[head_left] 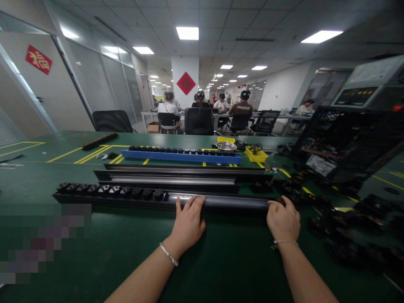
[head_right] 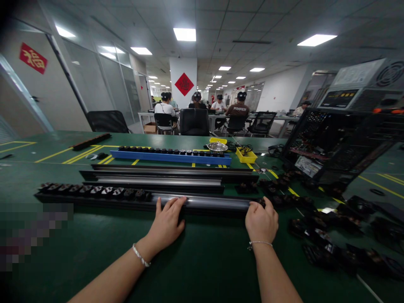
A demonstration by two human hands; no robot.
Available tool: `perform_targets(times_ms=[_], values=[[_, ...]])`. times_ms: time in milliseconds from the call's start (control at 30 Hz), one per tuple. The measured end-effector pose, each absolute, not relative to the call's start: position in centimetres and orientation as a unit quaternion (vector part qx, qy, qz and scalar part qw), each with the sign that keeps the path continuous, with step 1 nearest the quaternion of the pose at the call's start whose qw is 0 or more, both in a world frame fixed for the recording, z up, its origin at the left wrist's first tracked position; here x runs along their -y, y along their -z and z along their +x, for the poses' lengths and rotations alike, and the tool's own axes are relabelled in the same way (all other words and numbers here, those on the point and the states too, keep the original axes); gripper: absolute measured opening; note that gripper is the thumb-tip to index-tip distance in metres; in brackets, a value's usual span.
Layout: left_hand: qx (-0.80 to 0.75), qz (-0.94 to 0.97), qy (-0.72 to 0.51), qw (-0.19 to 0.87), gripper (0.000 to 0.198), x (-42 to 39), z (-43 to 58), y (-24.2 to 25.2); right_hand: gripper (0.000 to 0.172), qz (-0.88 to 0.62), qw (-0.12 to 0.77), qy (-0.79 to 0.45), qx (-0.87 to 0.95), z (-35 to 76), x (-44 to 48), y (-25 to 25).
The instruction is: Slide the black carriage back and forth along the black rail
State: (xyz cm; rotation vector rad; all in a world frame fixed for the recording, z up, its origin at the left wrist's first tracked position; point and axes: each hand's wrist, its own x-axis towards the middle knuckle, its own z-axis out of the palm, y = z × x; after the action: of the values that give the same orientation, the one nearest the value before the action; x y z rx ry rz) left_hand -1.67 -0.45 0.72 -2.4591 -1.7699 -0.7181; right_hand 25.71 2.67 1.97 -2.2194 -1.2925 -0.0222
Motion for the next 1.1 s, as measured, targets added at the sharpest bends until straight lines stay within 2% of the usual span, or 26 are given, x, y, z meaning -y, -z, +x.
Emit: perform_targets(times_ms=[567,1100], values=[[0.570,-0.788,0.231,0.013,0.062,0.4,-1.7,-0.8,0.045,-0.814,0.351,-0.002,0.462,27.1,-3.5,0.0],[0.574,-0.787,0.225,0.011,0.061,0.5,-1.6,-1.0,0.039,-0.757,0.462,0.069,0.456,30.2,-5.6,2.7]])
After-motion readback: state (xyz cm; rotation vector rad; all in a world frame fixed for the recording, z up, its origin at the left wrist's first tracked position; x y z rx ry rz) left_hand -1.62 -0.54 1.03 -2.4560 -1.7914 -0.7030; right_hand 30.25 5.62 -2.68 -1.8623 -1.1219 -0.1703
